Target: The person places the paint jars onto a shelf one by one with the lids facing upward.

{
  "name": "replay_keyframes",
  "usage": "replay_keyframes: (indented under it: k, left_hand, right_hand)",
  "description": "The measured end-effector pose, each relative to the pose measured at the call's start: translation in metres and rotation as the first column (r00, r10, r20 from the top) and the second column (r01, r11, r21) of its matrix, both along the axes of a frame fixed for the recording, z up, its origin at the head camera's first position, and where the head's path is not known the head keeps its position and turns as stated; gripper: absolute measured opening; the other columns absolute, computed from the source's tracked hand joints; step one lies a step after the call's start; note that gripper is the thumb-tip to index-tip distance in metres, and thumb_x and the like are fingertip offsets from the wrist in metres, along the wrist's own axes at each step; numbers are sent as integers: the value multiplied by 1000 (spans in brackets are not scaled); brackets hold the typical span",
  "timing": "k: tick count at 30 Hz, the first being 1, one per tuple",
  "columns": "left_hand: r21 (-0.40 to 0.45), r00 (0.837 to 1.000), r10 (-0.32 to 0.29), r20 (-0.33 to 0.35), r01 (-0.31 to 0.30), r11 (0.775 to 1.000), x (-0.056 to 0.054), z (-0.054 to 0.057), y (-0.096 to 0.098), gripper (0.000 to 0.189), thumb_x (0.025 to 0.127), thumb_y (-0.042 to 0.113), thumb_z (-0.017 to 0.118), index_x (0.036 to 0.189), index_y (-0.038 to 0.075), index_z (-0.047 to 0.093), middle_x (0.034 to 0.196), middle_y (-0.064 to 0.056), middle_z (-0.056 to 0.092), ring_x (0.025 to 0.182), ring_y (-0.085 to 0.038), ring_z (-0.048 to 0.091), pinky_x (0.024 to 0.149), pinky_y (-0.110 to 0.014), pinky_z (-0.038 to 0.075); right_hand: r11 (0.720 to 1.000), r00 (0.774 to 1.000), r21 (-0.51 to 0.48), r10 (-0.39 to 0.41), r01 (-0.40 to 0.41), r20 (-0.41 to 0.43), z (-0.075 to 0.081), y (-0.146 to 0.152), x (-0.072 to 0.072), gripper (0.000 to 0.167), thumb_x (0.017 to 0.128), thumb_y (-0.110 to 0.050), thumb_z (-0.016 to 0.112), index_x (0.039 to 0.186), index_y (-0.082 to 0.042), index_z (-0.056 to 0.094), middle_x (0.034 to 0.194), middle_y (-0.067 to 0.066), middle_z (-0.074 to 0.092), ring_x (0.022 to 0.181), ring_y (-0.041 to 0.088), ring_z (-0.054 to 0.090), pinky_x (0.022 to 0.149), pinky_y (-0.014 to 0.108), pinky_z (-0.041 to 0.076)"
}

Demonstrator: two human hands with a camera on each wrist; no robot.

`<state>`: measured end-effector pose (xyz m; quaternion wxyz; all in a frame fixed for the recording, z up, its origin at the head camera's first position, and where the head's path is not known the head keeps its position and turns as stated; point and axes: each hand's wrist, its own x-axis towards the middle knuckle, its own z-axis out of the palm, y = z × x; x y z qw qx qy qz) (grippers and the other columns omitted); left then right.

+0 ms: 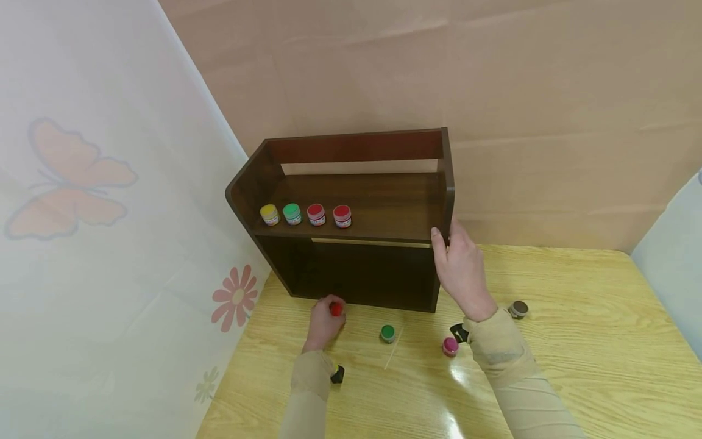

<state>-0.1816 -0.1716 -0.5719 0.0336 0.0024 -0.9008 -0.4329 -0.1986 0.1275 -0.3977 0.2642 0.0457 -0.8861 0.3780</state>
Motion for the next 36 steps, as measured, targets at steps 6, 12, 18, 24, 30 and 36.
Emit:
replay_keyframes:
  k: [6, 12, 18, 24, 30, 36]
  left_hand:
    - [9, 1000, -10, -11, 10, 1000, 2, 9, 4, 28, 78, -4, 71, 104, 6, 68, 100, -12, 64, 89, -25, 62, 71, -33, 54]
    - [7, 999, -29, -29, 29, 1000, 2, 14, 6, 31, 78, -6, 71, 107, 5, 66, 101, -12, 62, 89, -25, 62, 71, -32, 54]
    - [-20, 994, -89, -59, 88, 996, 1, 17, 12, 35, 79, -1, 74, 113, 4, 66, 105, -13, 66, 91, -25, 64, 73, -34, 56]
    - [11, 992, -116, -48, 117, 993, 2, 24, 18, 30, 84, 4, 72, 113, 5, 66, 104, -11, 67, 73, -14, 64, 68, -27, 55]
    - [-2, 982, -131, -134, 132, 991, 2, 34, 22, 27, 84, 8, 73, 111, 6, 67, 99, -9, 70, 72, -10, 66, 66, -23, 56]
    - [20, 975, -138, -174, 144, 989, 2, 45, 25, 32, 82, 7, 74, 113, 10, 67, 102, -5, 71, 87, -16, 68, 75, -26, 57]
  right_hand:
    - [1000, 1000, 1, -5, 5, 0, 0, 0, 0, 45, 102, -41, 40, 128, -6, 49, 106, 20, 63, 91, 42, 65, 72, 59, 50]
    - [1000, 1000, 0, -7, 7, 8, 0, 0, 0, 46, 102, -42, 39, 127, -5, 49, 108, 21, 63, 93, 43, 65, 73, 60, 50]
    - [1000, 1000, -2, -5, 5, 8, -1, 1, -1, 46, 102, -42, 39, 128, -6, 49, 110, 20, 63, 95, 42, 65, 75, 60, 50]
    - [1000, 1000, 0, -7, 7, 4, -1, 1, -1, 46, 102, -43, 39, 127, -6, 49, 108, 20, 63, 93, 41, 65, 72, 59, 51]
    - [1000, 1000, -2, -11, 11, -3, -1, 0, -1, 45, 102, -43, 39, 124, -5, 51, 107, 19, 64, 92, 41, 65, 72, 59, 51]
    - [1000, 1000, 0, -9, 9, -5, -1, 0, -1, 45, 102, -42, 40, 123, -4, 51, 106, 20, 63, 92, 42, 65, 73, 60, 51]
